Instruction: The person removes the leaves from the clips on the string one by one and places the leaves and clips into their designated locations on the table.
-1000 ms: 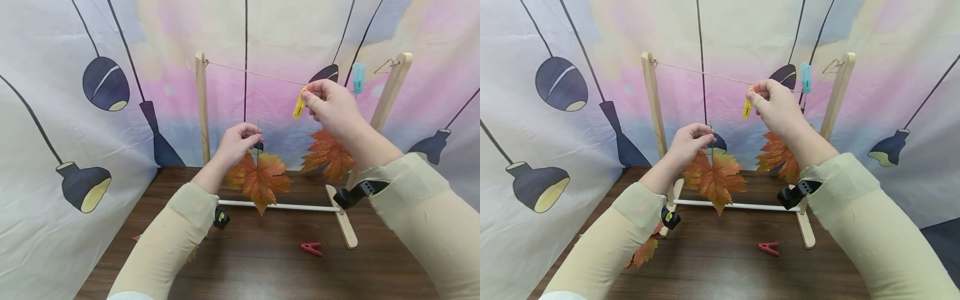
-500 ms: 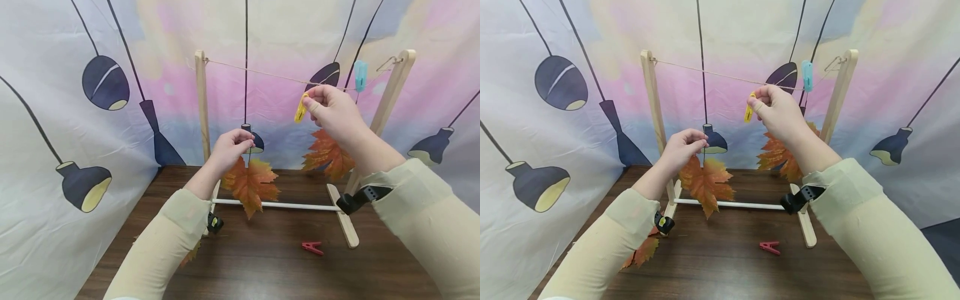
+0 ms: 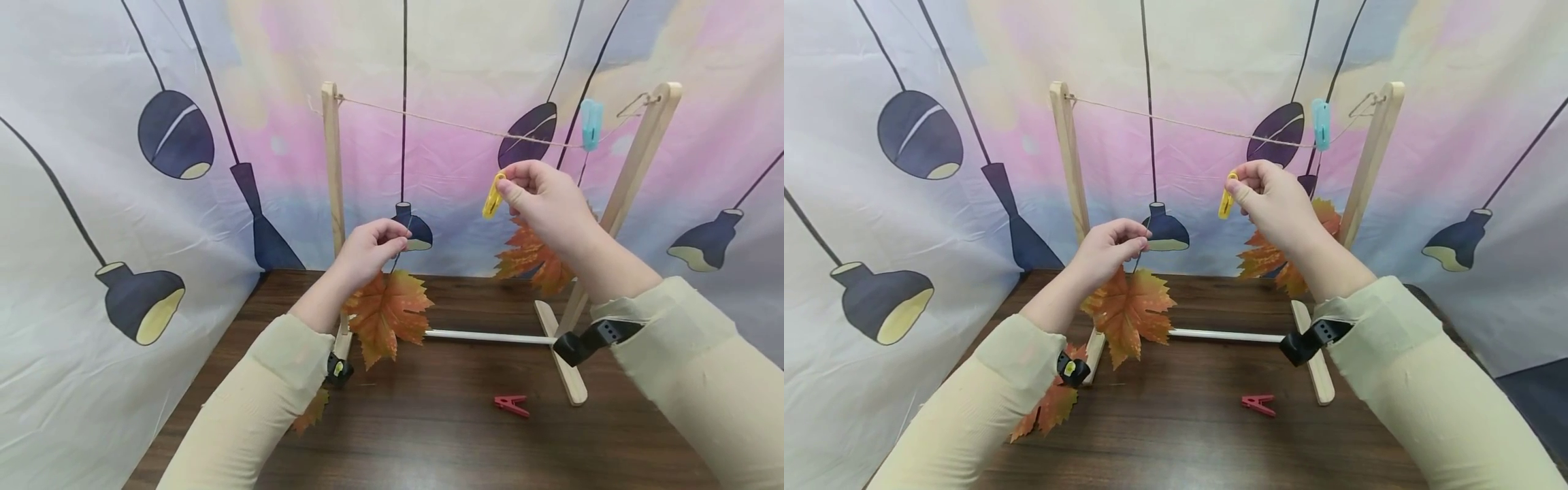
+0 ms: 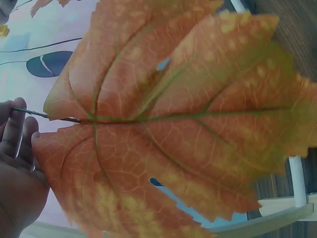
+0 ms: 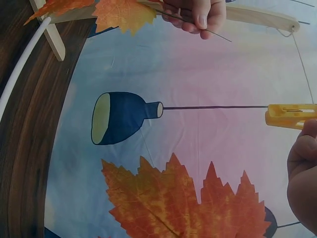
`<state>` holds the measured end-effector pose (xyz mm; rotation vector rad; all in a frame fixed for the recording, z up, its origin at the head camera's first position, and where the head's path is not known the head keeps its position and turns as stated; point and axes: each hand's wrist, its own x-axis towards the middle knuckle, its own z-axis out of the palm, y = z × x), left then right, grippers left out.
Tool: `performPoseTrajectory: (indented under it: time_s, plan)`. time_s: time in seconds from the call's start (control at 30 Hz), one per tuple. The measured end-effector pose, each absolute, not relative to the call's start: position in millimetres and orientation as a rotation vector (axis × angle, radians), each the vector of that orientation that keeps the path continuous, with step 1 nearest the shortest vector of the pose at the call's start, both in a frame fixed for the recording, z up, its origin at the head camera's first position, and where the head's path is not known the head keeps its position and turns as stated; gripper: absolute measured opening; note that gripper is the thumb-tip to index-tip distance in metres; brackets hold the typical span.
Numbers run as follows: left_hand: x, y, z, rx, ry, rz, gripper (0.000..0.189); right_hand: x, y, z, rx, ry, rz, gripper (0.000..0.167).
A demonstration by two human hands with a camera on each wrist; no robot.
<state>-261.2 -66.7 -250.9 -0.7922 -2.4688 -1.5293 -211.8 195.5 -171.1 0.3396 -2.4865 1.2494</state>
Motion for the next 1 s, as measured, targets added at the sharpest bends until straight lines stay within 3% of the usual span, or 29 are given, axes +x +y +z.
performPoseTrajectory:
  time_s: [1.0]
  plan:
    - [-254.4, -73.8, -250.6, -0.934, -2.525, -1.471, 0.018, -207.6, 201.9, -190.9, 0.425, -2.464, 1.454, 0.038]
